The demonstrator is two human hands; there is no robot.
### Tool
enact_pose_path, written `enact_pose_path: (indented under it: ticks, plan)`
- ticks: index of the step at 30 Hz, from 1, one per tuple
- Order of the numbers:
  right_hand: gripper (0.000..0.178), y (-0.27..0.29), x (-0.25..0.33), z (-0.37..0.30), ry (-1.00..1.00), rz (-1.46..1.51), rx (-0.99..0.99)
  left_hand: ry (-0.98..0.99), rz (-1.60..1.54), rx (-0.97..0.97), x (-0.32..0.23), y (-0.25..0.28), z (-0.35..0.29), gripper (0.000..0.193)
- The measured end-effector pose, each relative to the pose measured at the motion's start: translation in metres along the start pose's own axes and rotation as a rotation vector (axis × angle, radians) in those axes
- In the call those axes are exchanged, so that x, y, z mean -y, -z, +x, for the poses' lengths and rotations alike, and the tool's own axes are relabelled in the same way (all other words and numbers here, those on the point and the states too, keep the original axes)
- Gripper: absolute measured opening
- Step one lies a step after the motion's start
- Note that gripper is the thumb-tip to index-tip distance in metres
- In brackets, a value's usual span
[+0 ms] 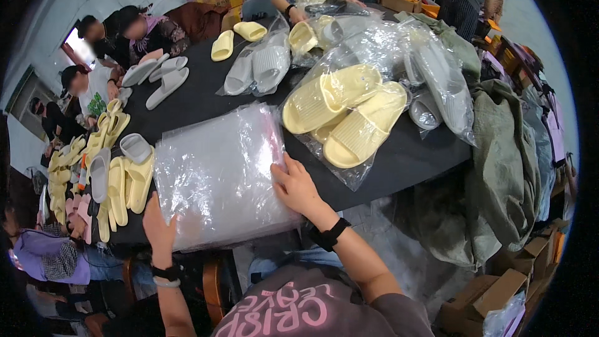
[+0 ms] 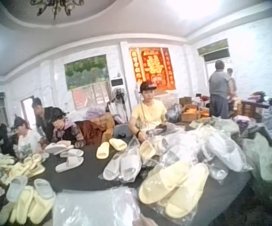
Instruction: The person places pairs of plastic slippers into clear plastic bags on a table. They handle yellow, pink, black, and white slippers, placing each pair into a bag and setting it aside. Other people are visible in the background performing similar tasks.
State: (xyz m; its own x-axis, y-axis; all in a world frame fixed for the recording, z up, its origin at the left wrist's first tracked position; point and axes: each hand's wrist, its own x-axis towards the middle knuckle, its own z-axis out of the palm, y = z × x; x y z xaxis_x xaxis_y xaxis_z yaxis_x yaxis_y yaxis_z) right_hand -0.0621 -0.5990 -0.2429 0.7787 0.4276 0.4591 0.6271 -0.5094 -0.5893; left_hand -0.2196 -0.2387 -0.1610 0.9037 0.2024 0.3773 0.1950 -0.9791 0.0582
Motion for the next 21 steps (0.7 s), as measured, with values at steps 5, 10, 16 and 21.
enact_pose_path:
  ticks: [5, 10, 16, 21]
  plan:
    - [0.044, 0.002, -0.001, 0.0, -0.018, 0.011, -0.006, -0.096, -0.136, 0.154, -0.086, -0.021, 0.013, 0.065]
    - [0.05, 0.005, -0.01, -0.001, -0.052, 0.124, 0.001, -0.003, -0.016, 0.243, -0.096, -0.061, 0.025, 0.065]
    - [0.05, 0.009, -0.004, -0.002, -0.057, 0.116, 0.009, 0.014, 0.051, 0.242, -0.09, -0.091, 0.016, 0.067]
    - [0.049, 0.023, 0.019, 0.006, 0.046, 0.12, 0.003, 0.041, 0.047, 0.259, -0.087, -0.087, 0.011, 0.068]
